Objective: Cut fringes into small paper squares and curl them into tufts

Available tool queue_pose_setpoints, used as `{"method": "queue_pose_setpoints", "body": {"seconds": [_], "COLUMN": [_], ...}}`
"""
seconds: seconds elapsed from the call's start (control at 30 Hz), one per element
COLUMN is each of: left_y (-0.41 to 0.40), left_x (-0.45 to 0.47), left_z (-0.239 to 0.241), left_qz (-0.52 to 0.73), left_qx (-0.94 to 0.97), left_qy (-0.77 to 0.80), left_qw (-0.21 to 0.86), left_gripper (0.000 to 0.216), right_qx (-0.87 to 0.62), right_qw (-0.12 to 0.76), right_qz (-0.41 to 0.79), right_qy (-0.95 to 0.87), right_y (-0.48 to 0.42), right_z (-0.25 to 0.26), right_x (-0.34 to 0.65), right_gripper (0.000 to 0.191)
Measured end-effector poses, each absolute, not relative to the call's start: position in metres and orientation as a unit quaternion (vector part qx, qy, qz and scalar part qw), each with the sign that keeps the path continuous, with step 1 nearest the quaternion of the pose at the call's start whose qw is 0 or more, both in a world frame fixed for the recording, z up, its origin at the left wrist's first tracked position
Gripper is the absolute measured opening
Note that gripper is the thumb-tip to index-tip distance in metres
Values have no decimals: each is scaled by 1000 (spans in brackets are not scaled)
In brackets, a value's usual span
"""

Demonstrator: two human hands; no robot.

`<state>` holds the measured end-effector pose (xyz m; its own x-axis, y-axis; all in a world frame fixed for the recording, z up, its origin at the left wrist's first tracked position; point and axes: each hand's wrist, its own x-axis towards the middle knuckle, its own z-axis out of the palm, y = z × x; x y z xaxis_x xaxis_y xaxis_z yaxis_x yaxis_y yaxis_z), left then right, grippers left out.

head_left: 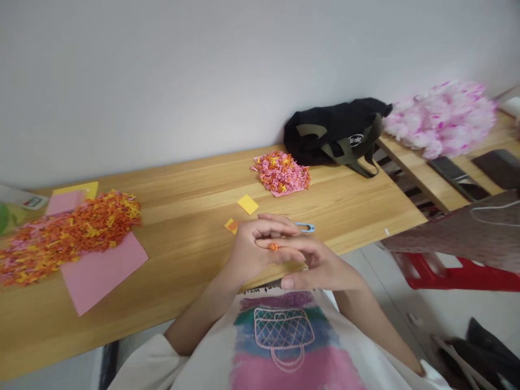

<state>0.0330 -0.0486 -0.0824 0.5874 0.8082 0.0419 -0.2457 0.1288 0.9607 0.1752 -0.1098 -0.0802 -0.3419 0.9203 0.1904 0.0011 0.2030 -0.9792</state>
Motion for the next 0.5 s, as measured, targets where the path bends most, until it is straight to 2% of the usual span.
{"method": "queue_pose_setpoints", "body": {"seconds": [0.17, 0.37, 0.5], "left_y": [-53, -54, -40], "left_x": [41, 48, 45], "left_z": [-89, -88, -93], "left_qz": [411, 467, 482], "left_qx": [509, 435, 463], "left_qy": [290, 364, 418], "left_qw": [698, 678, 615], "left_gripper": [33, 35, 31], "right_qx": [-389, -485, -535], "right_qw": [422, 358, 335], "right_qz": [475, 283, 188], "right_qy": [-667, -746, -752], "right_y": [-112, -100, -84], "right_z": [-84, -90, -106], "right_x": [165, 147, 138], "right_gripper": [66, 95, 102]}}
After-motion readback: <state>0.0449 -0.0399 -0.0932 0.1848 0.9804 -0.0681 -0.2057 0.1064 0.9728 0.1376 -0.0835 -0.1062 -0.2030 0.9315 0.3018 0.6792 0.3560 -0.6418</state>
